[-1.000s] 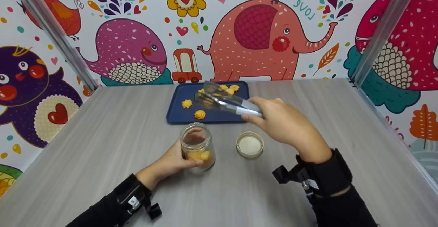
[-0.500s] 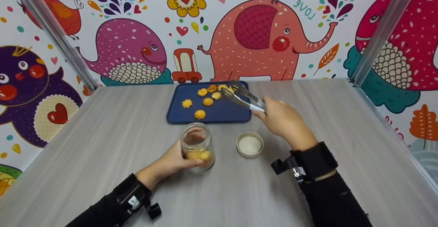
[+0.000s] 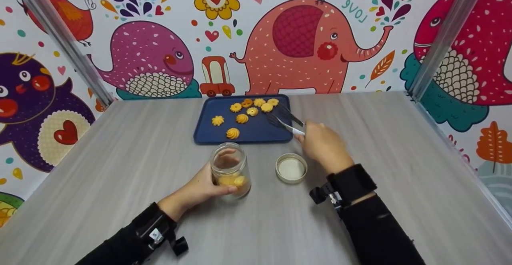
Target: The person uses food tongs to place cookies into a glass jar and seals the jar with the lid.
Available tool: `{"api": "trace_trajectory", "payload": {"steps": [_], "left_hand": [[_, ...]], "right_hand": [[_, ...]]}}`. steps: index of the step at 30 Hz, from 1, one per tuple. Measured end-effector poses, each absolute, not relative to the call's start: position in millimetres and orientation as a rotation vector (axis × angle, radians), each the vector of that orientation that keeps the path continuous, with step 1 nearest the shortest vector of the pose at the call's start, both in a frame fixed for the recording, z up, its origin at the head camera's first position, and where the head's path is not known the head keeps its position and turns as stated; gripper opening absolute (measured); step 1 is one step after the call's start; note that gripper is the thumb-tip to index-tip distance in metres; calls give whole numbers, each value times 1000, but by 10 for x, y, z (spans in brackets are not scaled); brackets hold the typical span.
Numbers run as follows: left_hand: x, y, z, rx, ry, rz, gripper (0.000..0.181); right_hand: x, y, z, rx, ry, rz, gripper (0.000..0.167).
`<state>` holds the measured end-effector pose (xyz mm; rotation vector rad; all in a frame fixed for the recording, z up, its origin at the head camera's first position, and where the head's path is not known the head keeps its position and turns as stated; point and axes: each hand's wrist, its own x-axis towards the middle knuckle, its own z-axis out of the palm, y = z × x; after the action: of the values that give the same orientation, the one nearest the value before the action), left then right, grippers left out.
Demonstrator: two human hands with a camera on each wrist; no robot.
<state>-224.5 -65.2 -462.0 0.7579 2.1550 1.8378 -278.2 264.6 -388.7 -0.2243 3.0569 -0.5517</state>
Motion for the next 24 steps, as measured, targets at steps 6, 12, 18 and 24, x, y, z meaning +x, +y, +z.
{"api": "trace_trajectory", "payload": {"steps": [6,12,18,24], "left_hand": [[-2244,-645,-4619,759,2143,1847,85],[-2249,-646,-4613,767,2137,1851,88],[-2253,-657,-4612,752,2149,1836,88],[-2259,-666,-4617,748,2168,1823,87]], "right_hand": [[-2874,2584,-3949,-187,3049,-513,44],[-3020,2490,-3954,-186,3036,-479,38],[-3158,2382,-3953,-134,2997,-501,41],[-3246,2259,-3922,-103,2993,-462,40]]}}
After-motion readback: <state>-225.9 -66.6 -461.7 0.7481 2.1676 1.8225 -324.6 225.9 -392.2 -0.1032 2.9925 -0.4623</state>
